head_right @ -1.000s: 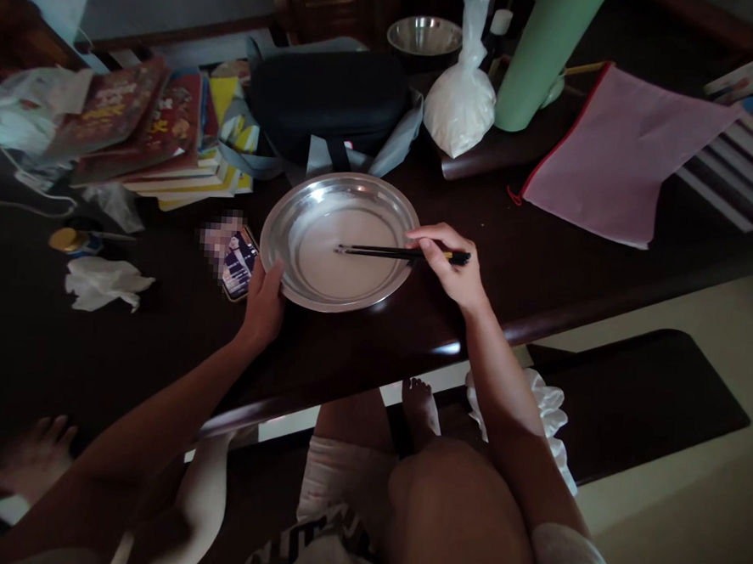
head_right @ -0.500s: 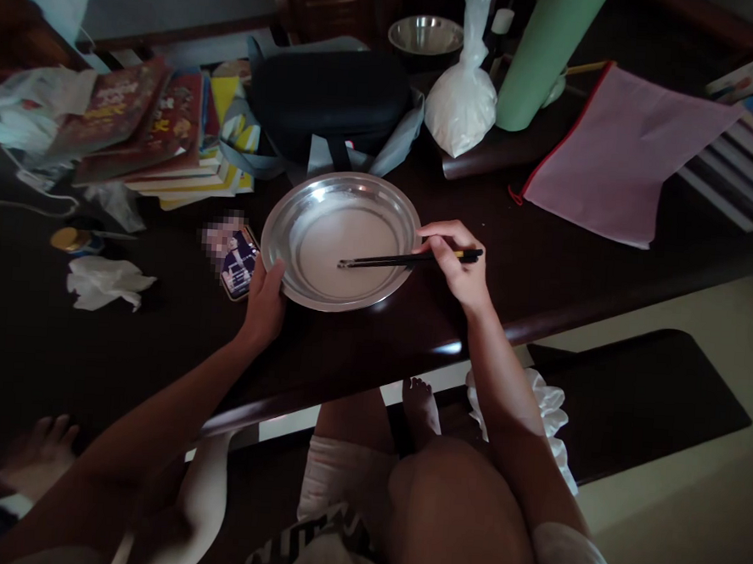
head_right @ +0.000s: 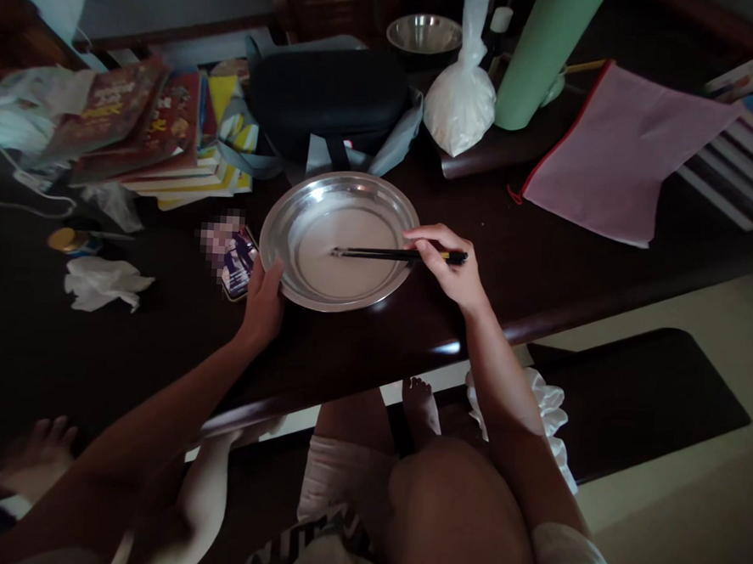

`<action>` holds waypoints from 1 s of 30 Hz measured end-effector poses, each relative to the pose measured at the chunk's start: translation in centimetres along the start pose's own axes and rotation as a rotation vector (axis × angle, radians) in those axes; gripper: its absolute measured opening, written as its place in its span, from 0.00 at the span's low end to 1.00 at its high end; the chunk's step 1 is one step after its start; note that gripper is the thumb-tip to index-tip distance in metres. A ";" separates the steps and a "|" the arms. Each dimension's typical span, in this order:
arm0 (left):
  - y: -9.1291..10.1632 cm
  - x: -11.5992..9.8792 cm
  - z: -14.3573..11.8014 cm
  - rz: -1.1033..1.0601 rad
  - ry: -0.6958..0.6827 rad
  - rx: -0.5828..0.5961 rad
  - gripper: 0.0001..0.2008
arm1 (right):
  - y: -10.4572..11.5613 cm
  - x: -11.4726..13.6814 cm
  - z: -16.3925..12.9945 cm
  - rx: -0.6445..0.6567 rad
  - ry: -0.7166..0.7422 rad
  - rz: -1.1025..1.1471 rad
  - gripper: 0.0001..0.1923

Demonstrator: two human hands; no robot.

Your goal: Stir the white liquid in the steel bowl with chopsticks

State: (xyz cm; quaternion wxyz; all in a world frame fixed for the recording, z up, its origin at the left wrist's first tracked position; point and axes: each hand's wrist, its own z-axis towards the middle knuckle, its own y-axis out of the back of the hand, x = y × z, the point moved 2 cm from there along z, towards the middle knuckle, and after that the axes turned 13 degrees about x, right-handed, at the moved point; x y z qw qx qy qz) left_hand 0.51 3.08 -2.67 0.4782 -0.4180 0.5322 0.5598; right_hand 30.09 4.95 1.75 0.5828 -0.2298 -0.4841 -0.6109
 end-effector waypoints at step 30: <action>0.0 -0.2 0.0 0.005 -0.003 -0.002 0.24 | 0.0 0.0 0.0 0.020 0.019 -0.011 0.09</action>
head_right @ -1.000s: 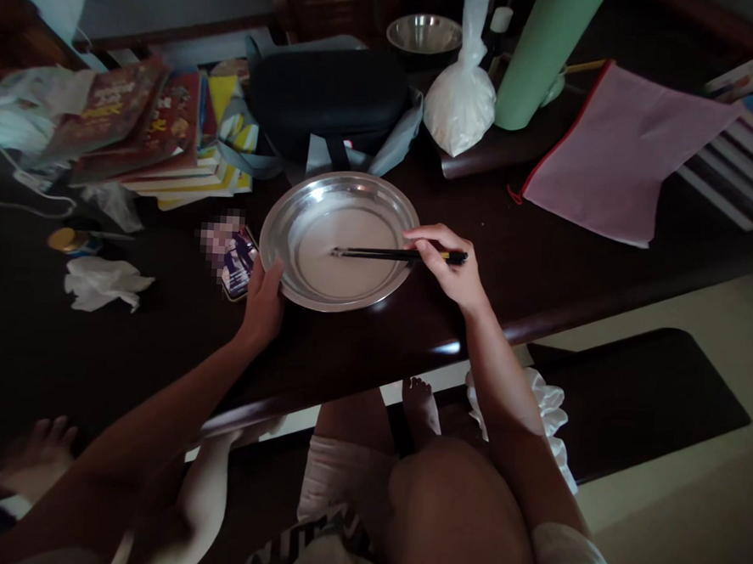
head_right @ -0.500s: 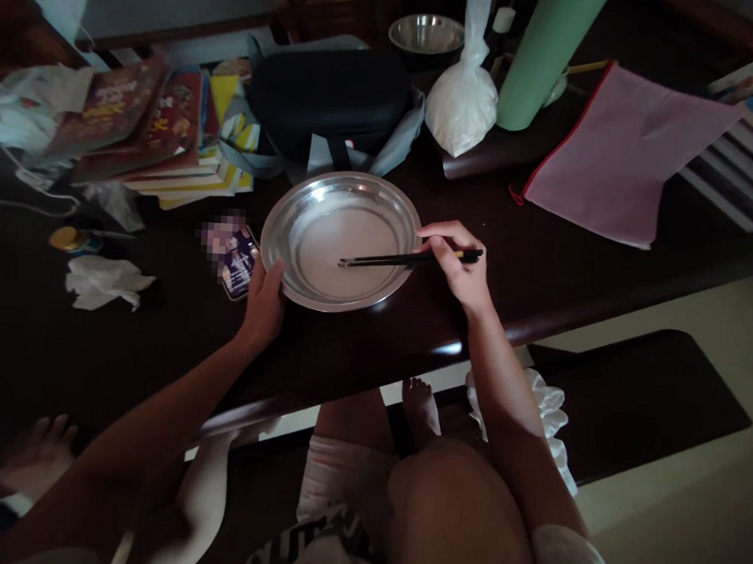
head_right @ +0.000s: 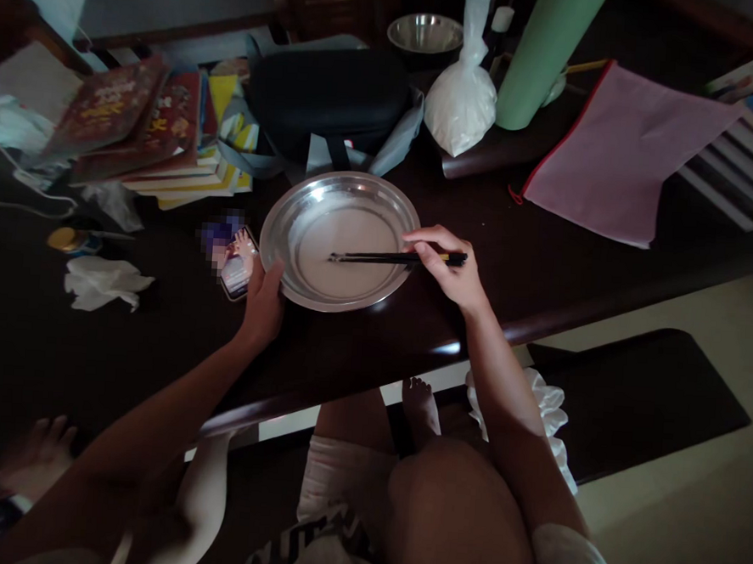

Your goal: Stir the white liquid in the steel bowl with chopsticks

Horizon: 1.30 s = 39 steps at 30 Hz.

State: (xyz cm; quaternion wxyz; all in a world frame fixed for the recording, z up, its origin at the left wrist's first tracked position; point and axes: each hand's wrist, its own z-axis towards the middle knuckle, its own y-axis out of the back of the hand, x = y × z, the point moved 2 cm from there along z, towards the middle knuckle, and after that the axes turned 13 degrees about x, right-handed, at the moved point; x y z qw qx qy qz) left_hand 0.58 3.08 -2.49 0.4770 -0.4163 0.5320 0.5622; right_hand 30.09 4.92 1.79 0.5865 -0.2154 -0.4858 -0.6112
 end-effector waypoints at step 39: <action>-0.1 -0.1 0.0 -0.023 0.014 0.001 0.26 | 0.1 -0.1 -0.1 -0.067 -0.027 0.018 0.10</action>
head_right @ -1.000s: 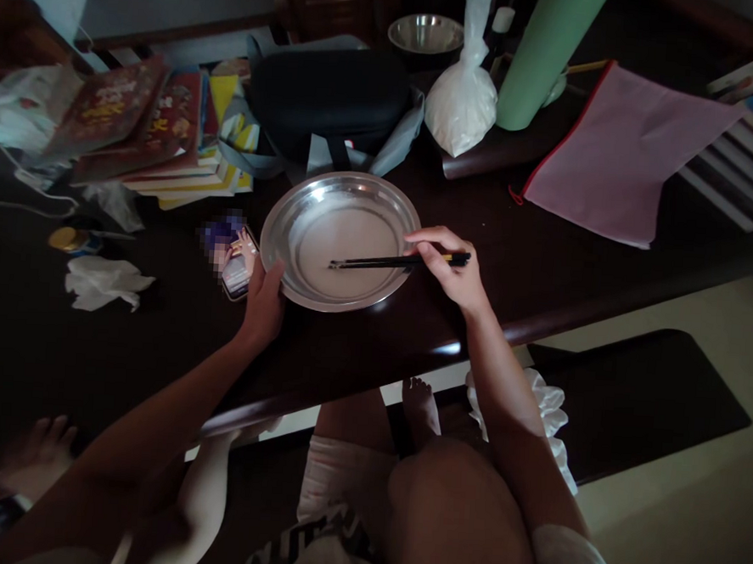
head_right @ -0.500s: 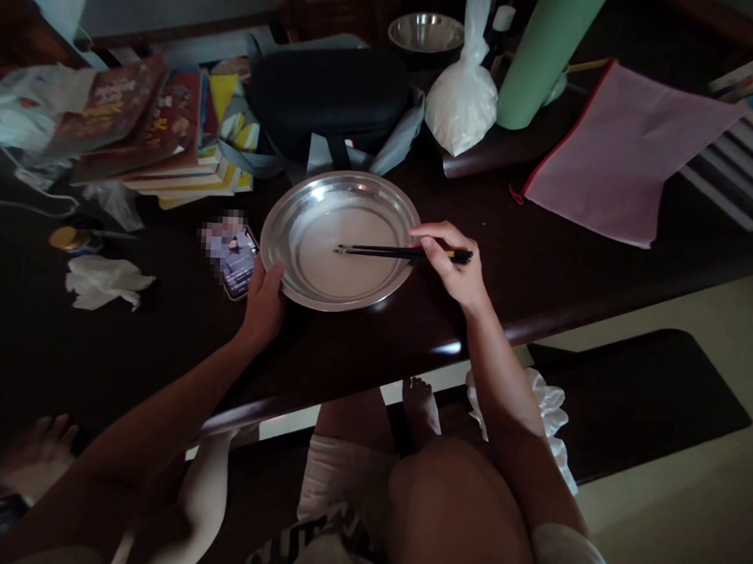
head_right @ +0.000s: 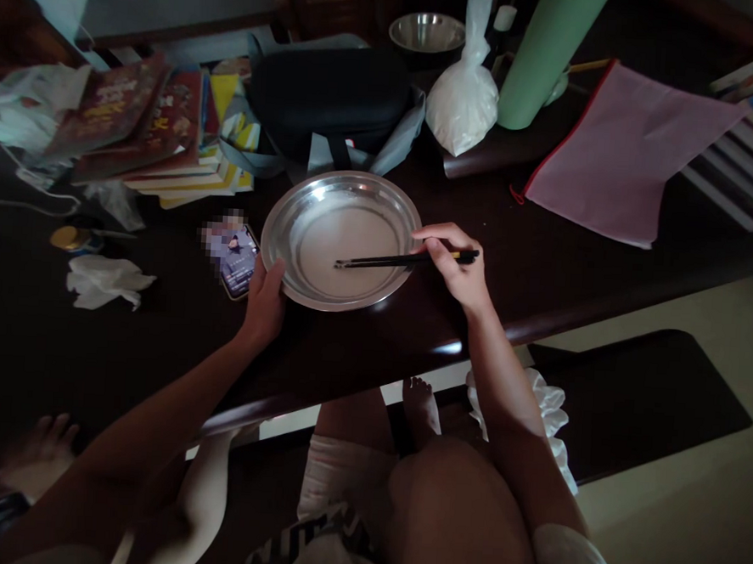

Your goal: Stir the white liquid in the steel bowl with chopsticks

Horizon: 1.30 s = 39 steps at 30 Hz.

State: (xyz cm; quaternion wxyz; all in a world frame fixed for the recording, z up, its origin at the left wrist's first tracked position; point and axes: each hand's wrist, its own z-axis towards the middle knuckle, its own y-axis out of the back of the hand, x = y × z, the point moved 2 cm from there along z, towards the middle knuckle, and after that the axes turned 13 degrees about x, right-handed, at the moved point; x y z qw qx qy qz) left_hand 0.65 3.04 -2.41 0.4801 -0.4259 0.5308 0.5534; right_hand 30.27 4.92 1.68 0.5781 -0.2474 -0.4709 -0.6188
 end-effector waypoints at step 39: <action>0.0 0.1 0.0 -0.008 0.001 0.006 0.24 | 0.2 0.0 -0.1 -0.062 0.010 -0.002 0.11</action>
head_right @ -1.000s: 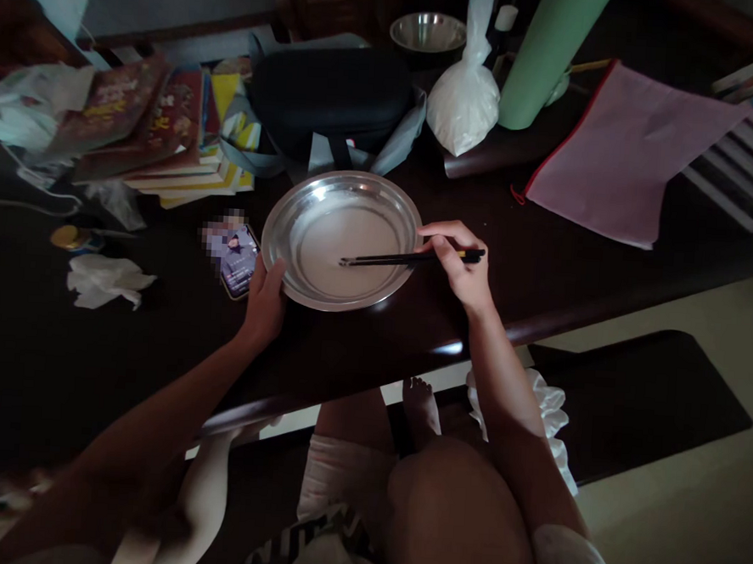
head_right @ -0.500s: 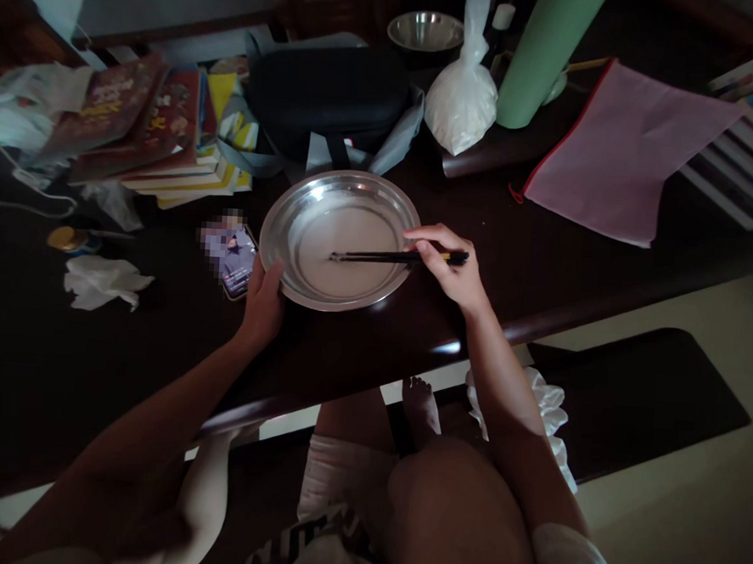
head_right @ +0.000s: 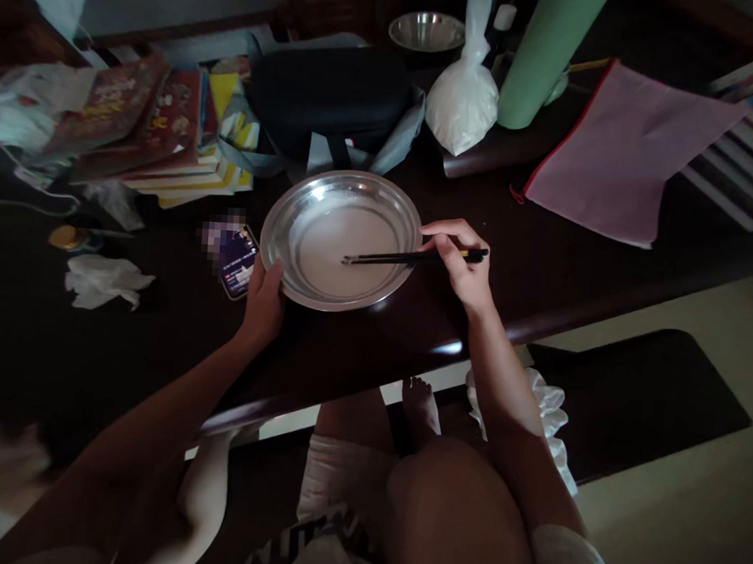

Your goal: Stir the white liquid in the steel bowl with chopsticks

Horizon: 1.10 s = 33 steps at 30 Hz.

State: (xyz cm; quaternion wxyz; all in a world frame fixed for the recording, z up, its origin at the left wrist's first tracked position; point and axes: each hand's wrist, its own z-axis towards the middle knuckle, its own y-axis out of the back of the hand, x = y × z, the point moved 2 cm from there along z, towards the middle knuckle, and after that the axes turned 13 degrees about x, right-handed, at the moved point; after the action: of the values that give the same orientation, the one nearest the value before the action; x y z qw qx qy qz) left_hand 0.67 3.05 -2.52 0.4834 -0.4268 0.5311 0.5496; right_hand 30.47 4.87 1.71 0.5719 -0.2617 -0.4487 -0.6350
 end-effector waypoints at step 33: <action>0.1 0.4 0.1 0.003 -0.006 0.004 0.24 | -0.2 -0.1 0.1 0.050 -0.029 0.065 0.11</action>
State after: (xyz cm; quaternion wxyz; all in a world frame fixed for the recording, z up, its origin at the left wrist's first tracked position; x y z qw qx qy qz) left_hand 0.54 3.14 -2.87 0.4849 -0.4236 0.5312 0.5507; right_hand 30.33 4.94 1.64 0.5922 -0.2710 -0.4637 -0.6007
